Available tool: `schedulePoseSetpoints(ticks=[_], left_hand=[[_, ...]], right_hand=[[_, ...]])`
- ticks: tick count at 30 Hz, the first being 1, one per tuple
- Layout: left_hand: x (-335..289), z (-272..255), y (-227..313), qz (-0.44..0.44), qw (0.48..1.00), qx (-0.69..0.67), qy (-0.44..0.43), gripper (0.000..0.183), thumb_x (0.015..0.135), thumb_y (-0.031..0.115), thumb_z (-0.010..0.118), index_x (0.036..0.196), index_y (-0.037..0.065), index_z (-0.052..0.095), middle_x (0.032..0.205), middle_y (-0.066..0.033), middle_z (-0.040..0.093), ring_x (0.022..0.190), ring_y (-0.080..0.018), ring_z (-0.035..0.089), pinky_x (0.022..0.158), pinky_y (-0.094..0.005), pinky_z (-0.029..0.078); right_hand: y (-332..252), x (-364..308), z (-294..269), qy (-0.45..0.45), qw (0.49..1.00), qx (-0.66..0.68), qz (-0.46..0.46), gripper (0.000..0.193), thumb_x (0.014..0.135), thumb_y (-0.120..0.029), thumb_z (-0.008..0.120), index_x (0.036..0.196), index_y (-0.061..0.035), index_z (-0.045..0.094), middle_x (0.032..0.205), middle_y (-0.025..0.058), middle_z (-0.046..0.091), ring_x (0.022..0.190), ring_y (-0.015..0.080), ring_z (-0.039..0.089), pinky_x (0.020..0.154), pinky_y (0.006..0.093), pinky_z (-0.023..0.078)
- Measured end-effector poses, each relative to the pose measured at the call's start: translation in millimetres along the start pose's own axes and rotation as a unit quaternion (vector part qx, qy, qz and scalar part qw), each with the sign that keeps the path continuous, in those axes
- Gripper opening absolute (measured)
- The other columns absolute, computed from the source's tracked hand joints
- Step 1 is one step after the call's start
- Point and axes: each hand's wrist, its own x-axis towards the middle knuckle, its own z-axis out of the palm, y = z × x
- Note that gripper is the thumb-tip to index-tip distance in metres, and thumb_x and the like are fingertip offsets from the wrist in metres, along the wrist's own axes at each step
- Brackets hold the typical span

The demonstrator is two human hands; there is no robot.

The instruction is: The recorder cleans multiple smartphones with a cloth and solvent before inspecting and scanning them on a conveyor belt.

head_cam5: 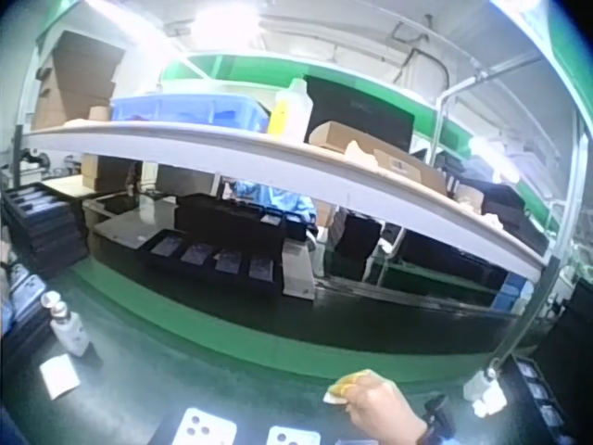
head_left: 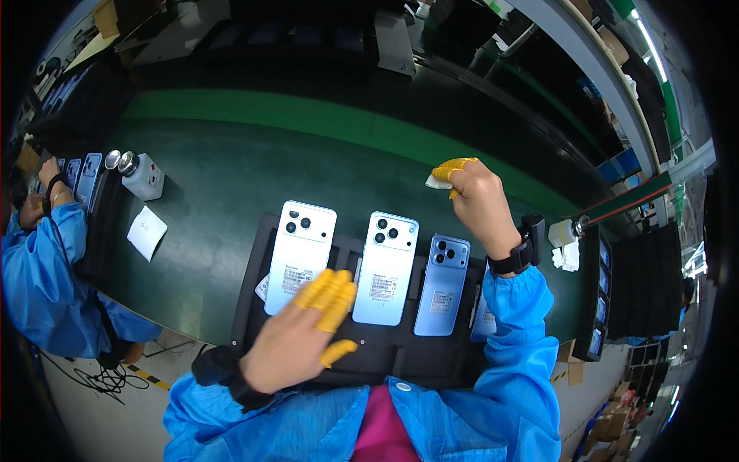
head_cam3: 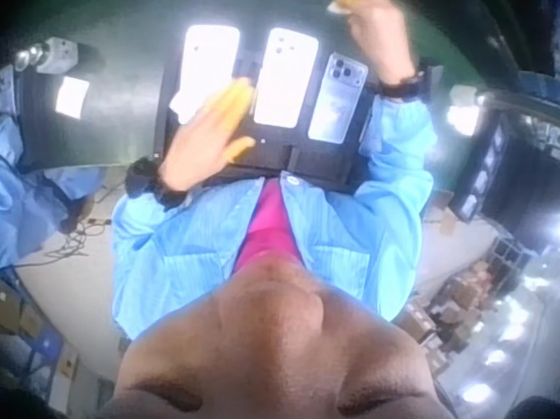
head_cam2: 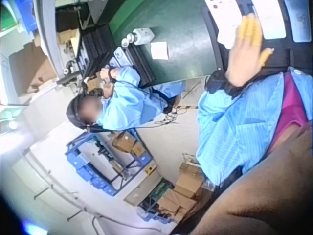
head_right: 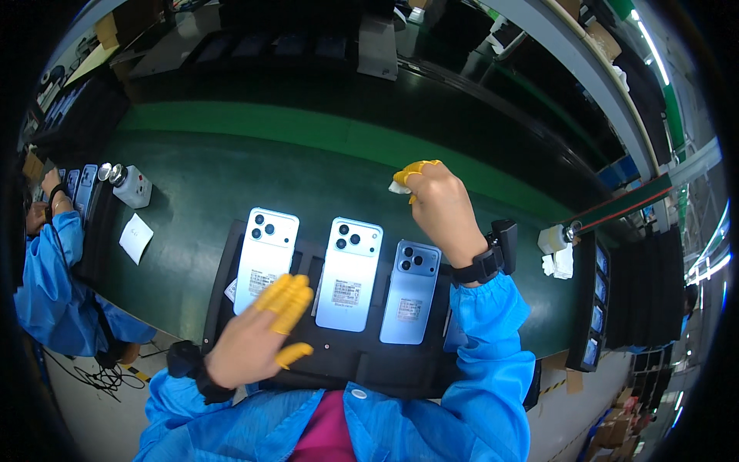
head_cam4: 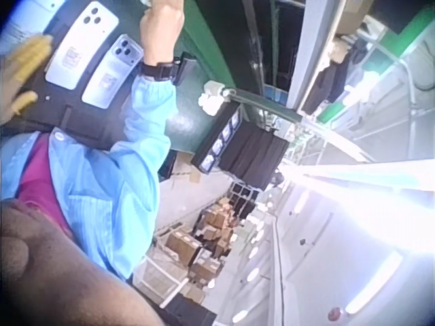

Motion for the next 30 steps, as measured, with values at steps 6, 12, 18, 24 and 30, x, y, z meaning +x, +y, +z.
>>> schedulePoseSetpoints(ticks=[6,12,18,24,30], left_hand=[[-25.3,2.5,-17.3,-0.091,0.993,0.059,0.056,0.070,0.080,0.025,0.069,0.138,-0.001,0.041,0.138,-0.0203,0.046,0.132,-0.0371,0.038,0.107,-0.0412,0.035],[-21.7,12.6,-19.8,-0.107,0.986,0.001,0.129,0.065,0.081,0.028,0.070,0.134,-0.002,0.046,0.128,-0.0196,0.054,0.125,-0.0356,0.047,0.104,-0.0395,0.039],[-23.5,10.3,-18.4,-0.105,0.985,0.003,0.134,0.063,0.082,0.029,0.069,0.131,-0.004,0.048,0.126,-0.0189,0.055,0.123,-0.0341,0.048,0.103,-0.0380,0.040],[-22.8,13.6,-21.4,-0.095,0.985,0.019,0.139,0.061,0.084,0.029,0.067,0.131,-0.004,0.048,0.126,-0.0187,0.055,0.123,-0.0340,0.048,0.103,-0.0378,0.040],[-24.4,16.5,-22.6,-0.114,0.986,-0.003,0.124,0.063,0.082,0.026,0.070,0.133,-0.002,0.046,0.128,-0.0200,0.053,0.125,-0.0364,0.047,0.103,-0.0402,0.040]], right_hand=[[-71.9,28.0,27.8,0.000,0.979,0.118,-0.166,0.019,0.067,0.004,0.065,0.084,-0.0013,0.071,0.083,0.0143,0.066,0.084,0.0284,0.064,0.075,0.0348,0.055],[-134.8,52.2,73.5,-0.015,0.950,0.149,-0.272,0.017,0.068,-0.004,0.064,0.083,-0.0010,0.070,0.085,0.0092,0.064,0.087,0.0245,0.061,0.072,0.0321,0.054],[-110.7,15.2,38.2,-0.098,0.953,0.077,-0.278,0.012,0.068,-0.004,0.065,0.079,0.0006,0.068,0.079,0.0093,0.062,0.083,0.0240,0.060,0.069,0.0334,0.054],[-130.9,37.4,37.9,-0.043,0.950,0.130,-0.281,0.014,0.069,-0.005,0.064,0.082,-0.0009,0.068,0.084,0.0086,0.063,0.084,0.0227,0.061,0.069,0.0323,0.054],[-129.1,19.8,49.7,-0.069,0.942,0.102,-0.312,0.014,0.067,-0.006,0.065,0.079,0.0006,0.068,0.084,0.0083,0.063,0.084,0.0224,0.060,0.075,0.0321,0.053]])
